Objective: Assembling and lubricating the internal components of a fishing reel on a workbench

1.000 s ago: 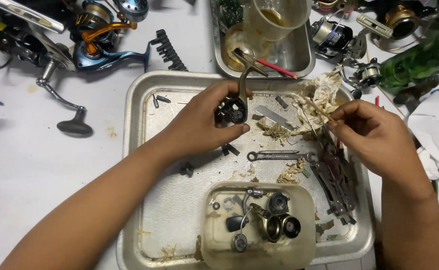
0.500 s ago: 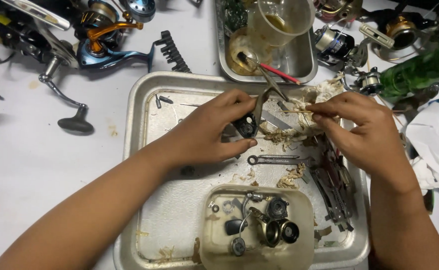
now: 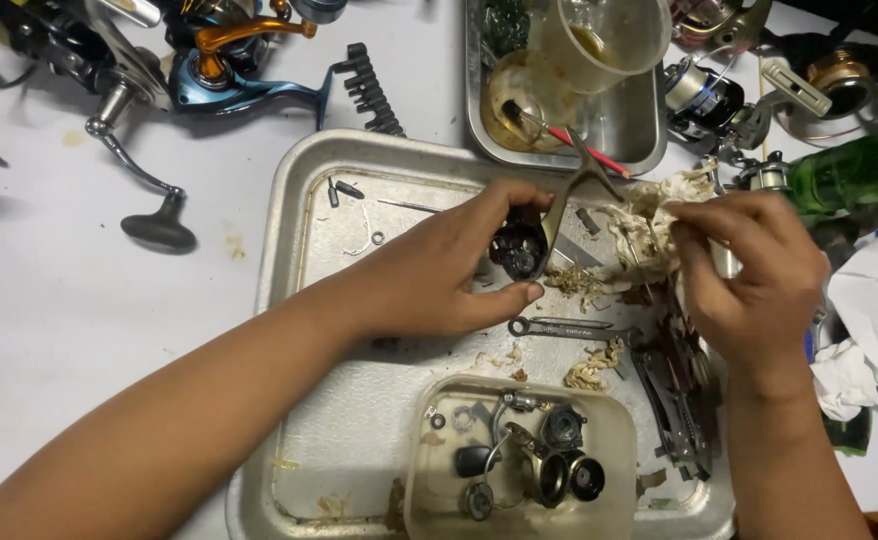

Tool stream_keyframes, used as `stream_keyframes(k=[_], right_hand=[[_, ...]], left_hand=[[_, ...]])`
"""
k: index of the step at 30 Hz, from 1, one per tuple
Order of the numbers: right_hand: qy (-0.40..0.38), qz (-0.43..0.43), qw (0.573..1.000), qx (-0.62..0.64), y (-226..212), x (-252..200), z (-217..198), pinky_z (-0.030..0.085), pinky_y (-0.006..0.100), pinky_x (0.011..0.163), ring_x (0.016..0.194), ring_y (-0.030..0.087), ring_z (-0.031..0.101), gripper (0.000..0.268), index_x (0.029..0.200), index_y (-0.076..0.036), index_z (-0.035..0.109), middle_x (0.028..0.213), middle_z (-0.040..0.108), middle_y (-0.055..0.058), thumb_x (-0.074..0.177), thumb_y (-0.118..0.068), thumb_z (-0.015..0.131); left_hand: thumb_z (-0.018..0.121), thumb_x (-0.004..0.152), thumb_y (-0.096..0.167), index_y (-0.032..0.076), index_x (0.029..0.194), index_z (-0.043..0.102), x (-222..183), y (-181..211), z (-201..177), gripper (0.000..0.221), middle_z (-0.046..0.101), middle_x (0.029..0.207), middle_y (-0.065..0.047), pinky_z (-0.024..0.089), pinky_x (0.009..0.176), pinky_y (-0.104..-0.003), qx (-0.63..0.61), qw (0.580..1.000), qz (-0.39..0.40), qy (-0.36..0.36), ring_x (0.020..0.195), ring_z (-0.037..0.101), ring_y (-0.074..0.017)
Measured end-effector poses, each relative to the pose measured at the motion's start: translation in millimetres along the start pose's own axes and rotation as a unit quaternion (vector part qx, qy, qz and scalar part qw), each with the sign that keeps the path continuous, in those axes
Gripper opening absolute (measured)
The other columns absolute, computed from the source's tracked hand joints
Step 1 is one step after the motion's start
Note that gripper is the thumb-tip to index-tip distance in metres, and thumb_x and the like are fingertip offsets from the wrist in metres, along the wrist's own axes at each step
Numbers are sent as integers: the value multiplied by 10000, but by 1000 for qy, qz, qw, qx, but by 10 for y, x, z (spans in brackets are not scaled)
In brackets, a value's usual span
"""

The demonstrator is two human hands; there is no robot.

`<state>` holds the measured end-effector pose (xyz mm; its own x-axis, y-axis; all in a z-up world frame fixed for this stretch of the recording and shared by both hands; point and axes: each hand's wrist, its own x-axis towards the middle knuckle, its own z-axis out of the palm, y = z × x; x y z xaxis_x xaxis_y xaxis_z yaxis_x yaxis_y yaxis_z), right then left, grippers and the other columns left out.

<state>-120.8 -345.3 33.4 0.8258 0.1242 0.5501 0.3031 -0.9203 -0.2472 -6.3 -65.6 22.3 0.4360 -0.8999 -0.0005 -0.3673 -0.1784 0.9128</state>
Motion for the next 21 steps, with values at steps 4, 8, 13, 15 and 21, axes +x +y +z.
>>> stream_keyframes(k=[4, 8, 13, 15, 21], right_hand=[[183, -42, 977, 102, 442, -293, -5, 560, 484, 848, 943, 430, 644, 185, 1042, 175, 587, 983, 637, 331, 1061, 358, 608], [256, 169, 926, 218, 618, -578, -155, 516, 349, 876, 1002, 296, 629, 681, 1266, 19, 591, 1216, 632, 207, 1038, -531, 261], [229, 284, 876, 315, 351, -746, -218, 520, 277, 995, 1088, 60, 565, 368, 1371, -202, 580, 1308, 601, -52, 1131, -418, 404], [182, 54, 924, 333, 416, -857, -118, 653, 383, 914, 1078, 327, 679, 952, 1406, -16, 475, 1375, 544, 152, 1003, -872, 372], [52, 33, 929, 365, -283, -698, -111, 698, 548, 1067, 1156, 382, 713, 288, 1474, -225, 355, 1260, 612, 276, 1212, -327, 290]], left_hand=[[508, 965, 469, 125, 1376, 392, -2, -100, -3, 549, 523, 1308, -86, 480, 944, -385, -26, 997, 56, 56, 1137, 567, -221], [445, 991, 337, 181, 1471, 468, 25, -84, -31, 505, 520, 1239, -81, 417, 865, -381, -223, 969, -31, 100, 1073, 491, -208], [290, 1058, 202, 14, 1420, 491, 17, -97, -8, 455, 603, 1223, -168, 534, 767, -260, -491, 862, -59, 110, 911, 585, -159], [280, 1095, 302, -30, 1296, 527, -5, -164, -1, 460, 587, 1300, -263, 555, 792, -315, -573, 813, 4, 104, 935, 627, -229], [291, 1115, 257, -71, 1312, 502, 1, -261, 18, 436, 536, 1323, -303, 584, 863, -357, -582, 809, 36, 70, 1009, 626, -301]])
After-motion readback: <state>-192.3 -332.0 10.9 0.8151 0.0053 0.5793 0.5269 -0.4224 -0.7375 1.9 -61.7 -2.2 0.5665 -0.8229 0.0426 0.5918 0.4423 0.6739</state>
